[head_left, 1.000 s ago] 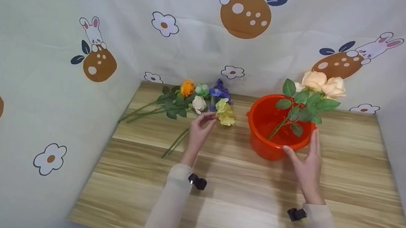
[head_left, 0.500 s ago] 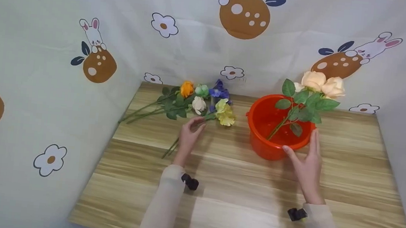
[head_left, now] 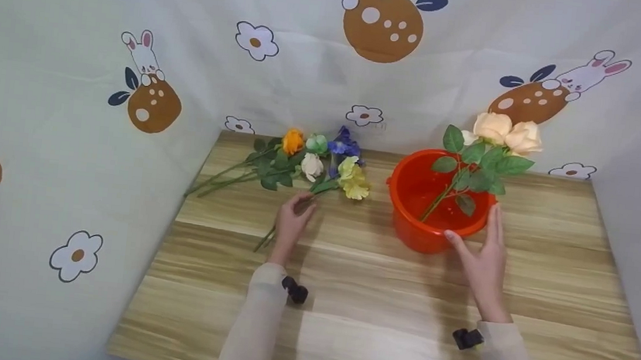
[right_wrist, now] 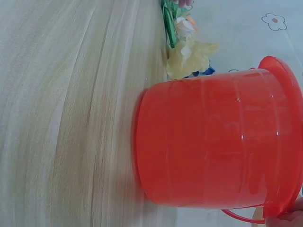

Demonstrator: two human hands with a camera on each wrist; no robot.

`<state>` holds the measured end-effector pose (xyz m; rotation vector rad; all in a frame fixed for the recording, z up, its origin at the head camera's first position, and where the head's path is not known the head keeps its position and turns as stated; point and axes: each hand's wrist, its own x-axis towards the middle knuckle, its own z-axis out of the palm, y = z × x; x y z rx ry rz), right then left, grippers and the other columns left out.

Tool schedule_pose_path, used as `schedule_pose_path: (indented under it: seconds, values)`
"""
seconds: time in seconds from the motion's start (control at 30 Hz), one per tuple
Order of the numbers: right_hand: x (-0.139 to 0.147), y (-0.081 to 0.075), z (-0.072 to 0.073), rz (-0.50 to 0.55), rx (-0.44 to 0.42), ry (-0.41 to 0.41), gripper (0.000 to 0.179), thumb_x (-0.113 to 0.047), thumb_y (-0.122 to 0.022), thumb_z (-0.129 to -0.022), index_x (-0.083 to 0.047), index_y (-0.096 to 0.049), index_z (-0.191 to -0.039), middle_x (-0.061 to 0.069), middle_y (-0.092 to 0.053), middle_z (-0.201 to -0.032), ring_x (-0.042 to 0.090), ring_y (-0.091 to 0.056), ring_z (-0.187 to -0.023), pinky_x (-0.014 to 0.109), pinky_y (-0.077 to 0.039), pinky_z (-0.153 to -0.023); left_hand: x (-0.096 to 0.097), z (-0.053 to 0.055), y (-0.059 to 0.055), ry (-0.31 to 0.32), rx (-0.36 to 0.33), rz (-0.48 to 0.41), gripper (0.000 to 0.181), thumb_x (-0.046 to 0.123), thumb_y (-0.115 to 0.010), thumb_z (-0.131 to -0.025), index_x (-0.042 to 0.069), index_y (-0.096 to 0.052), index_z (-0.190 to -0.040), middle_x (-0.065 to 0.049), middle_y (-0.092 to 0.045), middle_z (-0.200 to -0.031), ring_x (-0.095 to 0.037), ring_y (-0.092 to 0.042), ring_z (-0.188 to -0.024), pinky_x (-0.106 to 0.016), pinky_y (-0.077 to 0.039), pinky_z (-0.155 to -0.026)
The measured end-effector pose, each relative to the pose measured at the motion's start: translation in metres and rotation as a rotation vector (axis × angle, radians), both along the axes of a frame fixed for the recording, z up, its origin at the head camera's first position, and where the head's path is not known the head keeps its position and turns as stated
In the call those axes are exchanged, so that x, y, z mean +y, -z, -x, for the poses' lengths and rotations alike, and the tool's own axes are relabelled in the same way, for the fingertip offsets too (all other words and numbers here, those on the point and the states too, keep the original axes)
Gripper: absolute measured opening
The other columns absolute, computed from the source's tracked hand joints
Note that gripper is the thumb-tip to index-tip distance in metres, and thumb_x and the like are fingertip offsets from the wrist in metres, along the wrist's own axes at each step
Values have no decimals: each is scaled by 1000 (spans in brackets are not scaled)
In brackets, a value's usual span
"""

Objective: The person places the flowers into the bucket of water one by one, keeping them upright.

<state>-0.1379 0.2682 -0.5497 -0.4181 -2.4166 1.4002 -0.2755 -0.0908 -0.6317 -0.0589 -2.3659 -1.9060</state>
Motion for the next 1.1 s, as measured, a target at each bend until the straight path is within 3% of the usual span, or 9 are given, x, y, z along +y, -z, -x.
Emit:
schedule_pose_path:
  seconds: [0.23,0.47,0.77,1.1]
  values:
    - [0,0,-1,1,29,-4,103,-42,-79,-84,-21,-14,-161,4,-11,-169,27,-13,-156,53,-17,-126,-4,0,2,0,-104,97,31,5,-66,-94,1,-66,-124,-19,-69,-123,-33,-64,-117,-42,-51,-103]
    - [0,-1,-1,9,39,-1,102,-40,-79,-84,-24,-14,-161,0,-11,-169,26,-15,-156,52,-18,-126,-5,1,-5,19,-144,189,28,8,-67,-95,4,-68,-122,-15,-72,-118,-29,-68,-110,-40,-56,-95]
    - [-1,-2,-1,15,17,-5,103,-41,-79,-84,-25,-13,-161,-4,-9,-169,25,-13,-156,51,-17,-126,-3,2,-7,38,-215,253,23,10,-68,-94,5,-72,-116,-14,-74,-112,-26,-69,-106,-34,-58,-90]
    - [0,-1,0,-1,26,3,103,-35,-81,-84,-19,-15,-161,4,-11,-169,27,-14,-156,51,-17,-126,3,2,-16,88,-302,323,16,11,-69,-93,12,-77,-107,-7,-76,-106,-20,-68,-101,-32,-55,-87]
